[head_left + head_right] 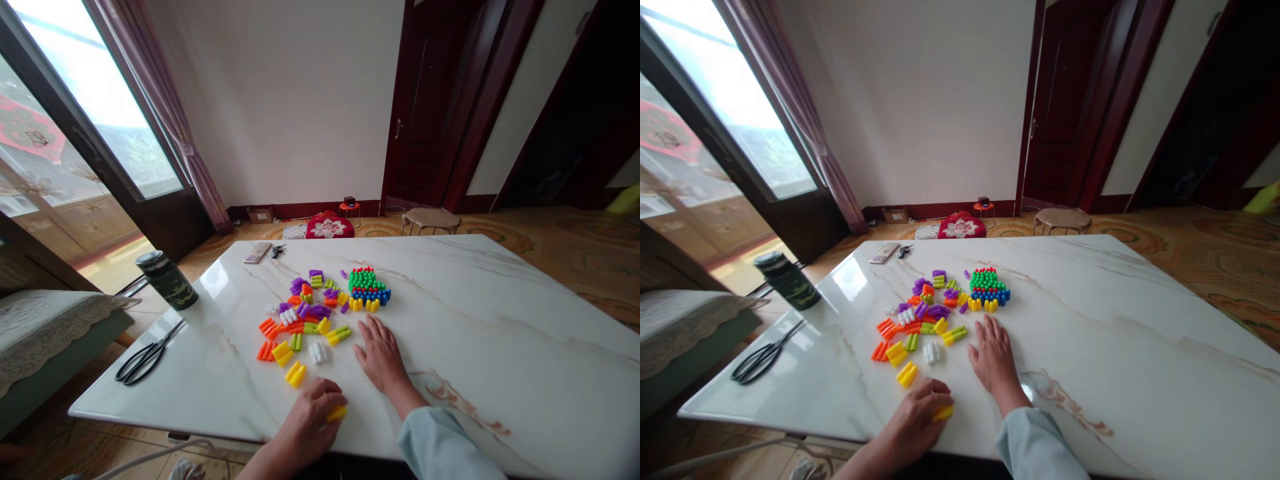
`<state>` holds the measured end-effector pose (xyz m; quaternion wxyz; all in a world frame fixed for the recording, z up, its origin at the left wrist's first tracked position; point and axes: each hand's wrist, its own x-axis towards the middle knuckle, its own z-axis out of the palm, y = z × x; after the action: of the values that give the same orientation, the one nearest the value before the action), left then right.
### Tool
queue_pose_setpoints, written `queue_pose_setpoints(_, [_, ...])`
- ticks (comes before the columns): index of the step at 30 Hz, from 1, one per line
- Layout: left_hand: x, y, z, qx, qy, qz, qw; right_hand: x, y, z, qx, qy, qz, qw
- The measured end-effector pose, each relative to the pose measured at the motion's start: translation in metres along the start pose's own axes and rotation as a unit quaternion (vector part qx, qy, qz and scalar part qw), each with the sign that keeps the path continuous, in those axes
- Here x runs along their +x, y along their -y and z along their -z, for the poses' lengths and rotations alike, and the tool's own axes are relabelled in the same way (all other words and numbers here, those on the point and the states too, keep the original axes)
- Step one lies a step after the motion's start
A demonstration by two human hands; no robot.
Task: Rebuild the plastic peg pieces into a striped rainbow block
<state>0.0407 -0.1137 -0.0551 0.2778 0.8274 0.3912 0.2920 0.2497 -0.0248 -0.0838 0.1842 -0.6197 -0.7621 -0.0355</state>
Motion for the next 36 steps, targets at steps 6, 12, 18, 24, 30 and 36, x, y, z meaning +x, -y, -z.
queue_pose_setpoints(6, [0.039, 0.037, 0.004, 0.076, -0.108, 0.007, 0.991, 0.0, 0.001, 0.003, -0.007, 0.009, -0.001, 1.0])
queue_pose_setpoints(12, [0.032, 0.029, 0.011, 0.155, -0.148, -0.032, 0.976, 0.0, 0.0, 0.003, -0.013, 0.007, -0.003, 1.0])
queue_pose_setpoints(18, [-0.016, 0.023, 0.021, 0.266, -0.116, -0.048, 0.956, 0.0, 0.0, 0.001, -0.013, -0.001, -0.001, 1.0])
queue_pose_setpoints(24, [0.003, 0.047, 0.027, 0.318, -0.124, 0.047, 0.939, 0.0, -0.001, 0.0, -0.011, -0.006, 0.005, 1.0])
queue_pose_setpoints(30, [0.023, 0.059, 0.026, 0.31, -0.145, 0.082, 0.936, 0.0, -0.007, -0.002, 0.004, -0.013, 0.02, 1.0])
queue_pose_setpoints(36, [0.025, 0.054, 0.026, 0.303, -0.094, -0.004, 0.948, 0.007, -0.006, 0.002, 0.02, 0.021, 0.024, 0.999])
